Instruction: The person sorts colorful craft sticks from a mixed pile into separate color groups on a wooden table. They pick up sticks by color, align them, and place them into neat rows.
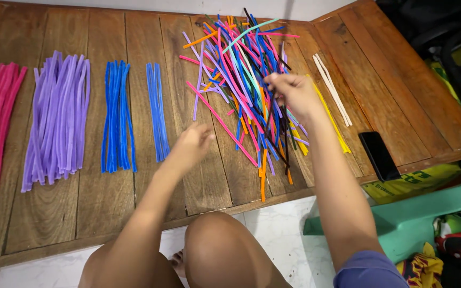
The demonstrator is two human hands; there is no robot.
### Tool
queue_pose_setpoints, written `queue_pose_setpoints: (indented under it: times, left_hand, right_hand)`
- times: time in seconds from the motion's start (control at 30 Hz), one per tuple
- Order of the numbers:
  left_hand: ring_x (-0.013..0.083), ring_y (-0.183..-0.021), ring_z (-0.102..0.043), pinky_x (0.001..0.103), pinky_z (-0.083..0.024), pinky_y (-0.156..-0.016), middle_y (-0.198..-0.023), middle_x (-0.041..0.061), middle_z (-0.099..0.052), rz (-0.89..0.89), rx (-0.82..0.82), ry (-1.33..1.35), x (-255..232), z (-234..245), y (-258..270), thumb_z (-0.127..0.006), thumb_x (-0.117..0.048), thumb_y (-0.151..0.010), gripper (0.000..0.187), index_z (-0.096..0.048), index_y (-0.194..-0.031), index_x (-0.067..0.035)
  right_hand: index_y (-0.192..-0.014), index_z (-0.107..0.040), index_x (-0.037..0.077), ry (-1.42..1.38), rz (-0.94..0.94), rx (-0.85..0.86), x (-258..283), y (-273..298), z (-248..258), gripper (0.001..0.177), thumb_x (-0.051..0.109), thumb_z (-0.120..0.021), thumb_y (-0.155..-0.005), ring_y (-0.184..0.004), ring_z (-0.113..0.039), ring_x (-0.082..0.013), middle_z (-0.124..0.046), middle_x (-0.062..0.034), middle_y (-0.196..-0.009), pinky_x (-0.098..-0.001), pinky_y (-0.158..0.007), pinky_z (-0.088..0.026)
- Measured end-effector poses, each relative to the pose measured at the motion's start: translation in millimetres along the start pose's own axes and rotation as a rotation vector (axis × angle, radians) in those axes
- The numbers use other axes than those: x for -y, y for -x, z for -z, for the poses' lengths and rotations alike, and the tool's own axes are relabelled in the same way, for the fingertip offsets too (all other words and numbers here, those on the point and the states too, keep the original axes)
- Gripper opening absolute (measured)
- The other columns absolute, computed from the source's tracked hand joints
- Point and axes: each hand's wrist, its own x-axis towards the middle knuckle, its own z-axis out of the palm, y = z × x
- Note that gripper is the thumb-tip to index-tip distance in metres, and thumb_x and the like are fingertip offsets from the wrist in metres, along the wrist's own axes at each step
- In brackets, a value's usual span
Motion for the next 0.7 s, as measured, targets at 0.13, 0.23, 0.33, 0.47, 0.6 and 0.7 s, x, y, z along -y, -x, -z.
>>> queue_pose_setpoints:
  times: [0.13,0.23,0.33,0.47,0.6,0.7]
  left_hand:
    - [0.0245,-0.109,-0.070,0.036,-0.056,-0.095,-0.118,0.013,-0.072,0.062,0.075,0.483,-10.5,-40.2,-16.4,-0.065,-0.027,-0.099,0.045,-0.058,-0.133,0.001]
    - [0.0217,-0.111,-0.066,0.035,-0.053,-0.096,-0.120,0.011,-0.070,-0.088,0.069,0.739,-9.3,-60.8,-17.9,-0.063,-0.021,-0.104,0.040,-0.056,-0.133,0.007]
    - [0.0190,-0.075,-0.068,0.033,-0.058,-0.067,-0.086,0.008,-0.066,0.211,0.095,0.875,-5.8,-61.0,-14.1,-0.055,-0.019,-0.107,0.031,-0.056,-0.117,0.010]
    - [0.0093,-0.056,-0.048,0.025,-0.040,-0.047,-0.073,0.000,-0.052,0.343,0.040,0.864,-7.3,-37.9,-14.3,-0.049,-0.019,-0.105,0.029,-0.063,-0.122,0.000]
    - [0.0085,-0.055,-0.044,0.024,-0.038,-0.046,-0.073,0.000,-0.052,0.362,0.018,0.841,-16.4,-24.6,-15.5,-0.048,-0.020,-0.107,0.029,-0.063,-0.121,-0.001]
    - [0.0084,-0.057,-0.047,0.024,-0.041,-0.048,-0.074,0.000,-0.054,0.408,0.036,0.760,-20.4,-25.6,-15.3,-0.049,-0.021,-0.106,0.029,-0.064,-0.122,-0.002]
  right_hand:
    - [-0.113,-0.079,0.010,0.013,-0.029,0.106,-12.5,21.6,-39.0,0.026,0.027,-0.066,-0.099,-0.075,-0.053,-0.0044,-0.075,0.0042,-0.102,-0.0226,-0.065,-0.045]
    - [-0.116,-0.077,0.008,-0.146,0.018,0.261,-32.4,35.1,-79.1,0.029,0.028,-0.066,-0.098,-0.095,-0.067,-0.0057,-0.078,0.0038,-0.107,-0.0240,-0.083,-0.054]
    - [-0.113,-0.080,0.002,-0.020,0.009,0.209,-52.9,33.4,-92.8,0.034,0.032,-0.069,-0.102,-0.083,-0.061,-0.0139,-0.073,-0.0056,-0.090,-0.0302,-0.075,-0.052]
    - [-0.108,-0.076,-0.002,0.575,0.430,-0.230,-78.7,1.5,-67.4,0.035,0.030,-0.074,-0.094,-0.086,-0.069,-0.0302,-0.074,-0.0166,-0.093,-0.0396,-0.078,-0.053]
    - [-0.105,-0.074,-0.004,0.810,0.330,-0.301,-110.1,-13.3,-41.8,0.032,0.022,-0.077,-0.087,-0.090,-0.070,-0.0387,-0.072,-0.0235,-0.094,-0.0456,-0.081,-0.055]
    - [-0.102,-0.076,-0.001,0.758,0.322,-0.297,-119.0,-12.0,-31.8,0.023,0.017,-0.075,-0.089,-0.090,-0.072,-0.0369,-0.073,-0.0232,-0.095,-0.0444,-0.084,-0.056]
